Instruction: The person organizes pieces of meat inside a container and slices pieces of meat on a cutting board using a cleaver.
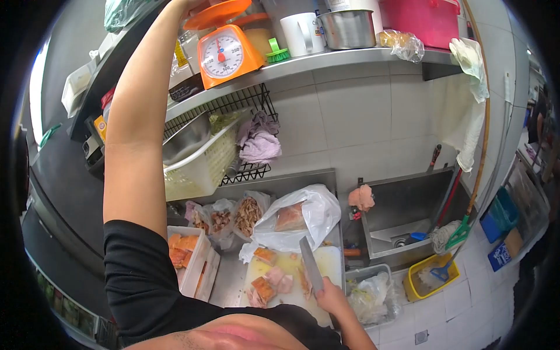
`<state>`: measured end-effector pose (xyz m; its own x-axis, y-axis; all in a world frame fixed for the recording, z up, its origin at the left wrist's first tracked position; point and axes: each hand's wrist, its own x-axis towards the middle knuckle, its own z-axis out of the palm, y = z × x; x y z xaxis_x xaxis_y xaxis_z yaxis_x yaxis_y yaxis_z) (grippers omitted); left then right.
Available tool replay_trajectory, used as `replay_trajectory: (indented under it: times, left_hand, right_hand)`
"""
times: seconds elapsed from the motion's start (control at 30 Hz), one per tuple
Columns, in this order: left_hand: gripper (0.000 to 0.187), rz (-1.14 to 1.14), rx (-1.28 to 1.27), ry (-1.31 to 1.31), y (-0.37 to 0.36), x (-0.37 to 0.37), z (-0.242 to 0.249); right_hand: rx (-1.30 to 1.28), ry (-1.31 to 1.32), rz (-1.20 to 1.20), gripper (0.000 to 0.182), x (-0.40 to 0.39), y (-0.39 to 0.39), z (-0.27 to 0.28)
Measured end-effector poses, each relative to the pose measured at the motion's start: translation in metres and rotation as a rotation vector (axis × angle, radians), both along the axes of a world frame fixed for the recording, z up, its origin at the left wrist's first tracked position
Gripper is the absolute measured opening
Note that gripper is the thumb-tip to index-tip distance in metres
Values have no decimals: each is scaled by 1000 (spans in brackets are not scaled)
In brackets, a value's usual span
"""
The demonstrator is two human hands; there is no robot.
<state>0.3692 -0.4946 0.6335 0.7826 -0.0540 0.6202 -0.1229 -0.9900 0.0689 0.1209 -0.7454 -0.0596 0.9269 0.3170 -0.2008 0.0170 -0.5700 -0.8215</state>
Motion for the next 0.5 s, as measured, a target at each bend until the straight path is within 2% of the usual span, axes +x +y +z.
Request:
replay_trajectory:
  times: [0.07, 0.23, 0.5]
  left_hand:
    - [38, 72, 69, 10, -6, -6, -4]
    - [38, 4, -120, 186, 2, -1, -1]
    - [44, -48, -175, 203, 6, -10, -9]
  right_hand:
    - [-1, 10, 9, 35, 3, 1, -1]
    - [-23, 33, 39, 36, 5, 5, 0]
    - [-59, 65, 39, 34, 1, 9, 2]
